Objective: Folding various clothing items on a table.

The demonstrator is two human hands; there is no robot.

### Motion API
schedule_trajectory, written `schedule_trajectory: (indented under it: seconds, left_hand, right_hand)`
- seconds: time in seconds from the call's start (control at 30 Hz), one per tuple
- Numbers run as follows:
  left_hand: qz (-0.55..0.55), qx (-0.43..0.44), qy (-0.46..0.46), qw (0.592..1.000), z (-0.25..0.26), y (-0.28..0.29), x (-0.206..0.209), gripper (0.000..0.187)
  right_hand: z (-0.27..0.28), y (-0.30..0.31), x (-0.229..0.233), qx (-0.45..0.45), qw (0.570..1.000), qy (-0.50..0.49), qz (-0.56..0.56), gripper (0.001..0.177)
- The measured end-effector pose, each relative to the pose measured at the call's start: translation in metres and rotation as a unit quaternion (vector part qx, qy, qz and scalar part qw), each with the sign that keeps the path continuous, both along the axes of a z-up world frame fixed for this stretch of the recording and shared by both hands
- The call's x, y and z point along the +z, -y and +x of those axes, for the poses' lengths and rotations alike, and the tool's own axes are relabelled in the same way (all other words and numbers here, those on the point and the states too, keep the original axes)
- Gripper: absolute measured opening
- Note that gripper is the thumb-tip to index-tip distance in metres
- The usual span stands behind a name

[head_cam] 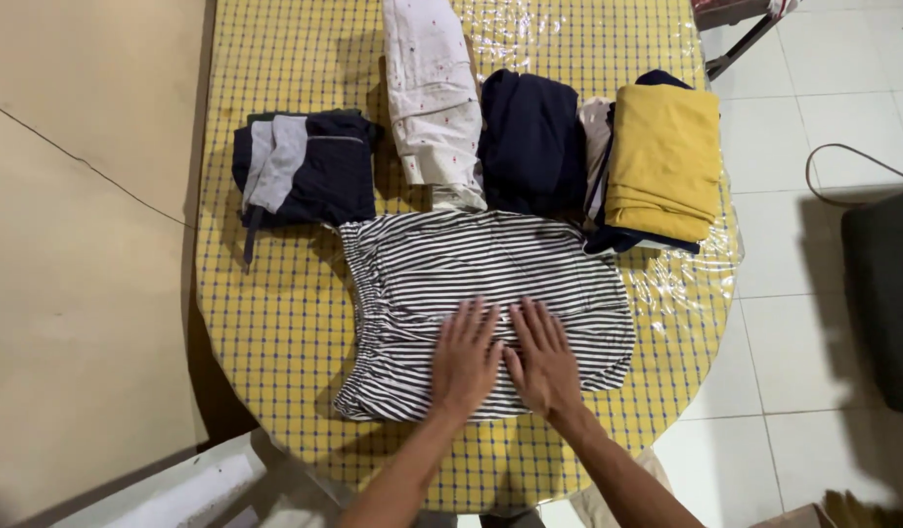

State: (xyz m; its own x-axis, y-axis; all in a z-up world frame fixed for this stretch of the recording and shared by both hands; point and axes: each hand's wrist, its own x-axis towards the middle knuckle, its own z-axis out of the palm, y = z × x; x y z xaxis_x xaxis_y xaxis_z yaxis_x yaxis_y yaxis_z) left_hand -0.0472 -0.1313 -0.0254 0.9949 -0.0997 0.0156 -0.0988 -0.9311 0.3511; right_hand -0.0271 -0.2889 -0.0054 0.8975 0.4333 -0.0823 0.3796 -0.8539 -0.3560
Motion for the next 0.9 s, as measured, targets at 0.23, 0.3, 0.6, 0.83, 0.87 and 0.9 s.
schedule_trajectory:
  seconds: [0.23,0.3,0.6,0.83,0.87,0.9]
  left_hand:
    - [0.051,0.048,0.024,0.997,-0.002,-0.121,0.037,0.067]
    - [0.05,0.103,0.041,0.993,-0.003,-0.134,0.036,0.063]
    - [-0.086,0.037,0.107,0.99,0.009,-0.008,0.009,0.056]
    - [-0.069,-0.001,0.006,0.998,0.023,-0.07,0.042,0.063]
    - [-0.024,0.015,-0.03,0.999,0.022,-0.086,0.041,0.066]
    - [0.022,0.032,-0.064,0.997,0.023,-0.104,0.041,0.068]
  right_hand:
    - [0.021,0.084,-0.004,-0.035,0.993,0.103,-0.052,0.076]
    - [0.023,0.1,-0.002,-0.121,0.988,0.067,-0.064,0.08]
    - [0.022,-0.003,0.012,-0.026,0.992,0.029,0.117,0.064]
    - [0.044,0.024,0.006,0.009,0.997,0.035,-0.067,0.071]
    - [0.046,0.038,0.001,-0.036,0.996,0.049,-0.064,0.075]
    - [0.051,0.05,-0.003,-0.081,0.993,0.066,-0.06,0.078]
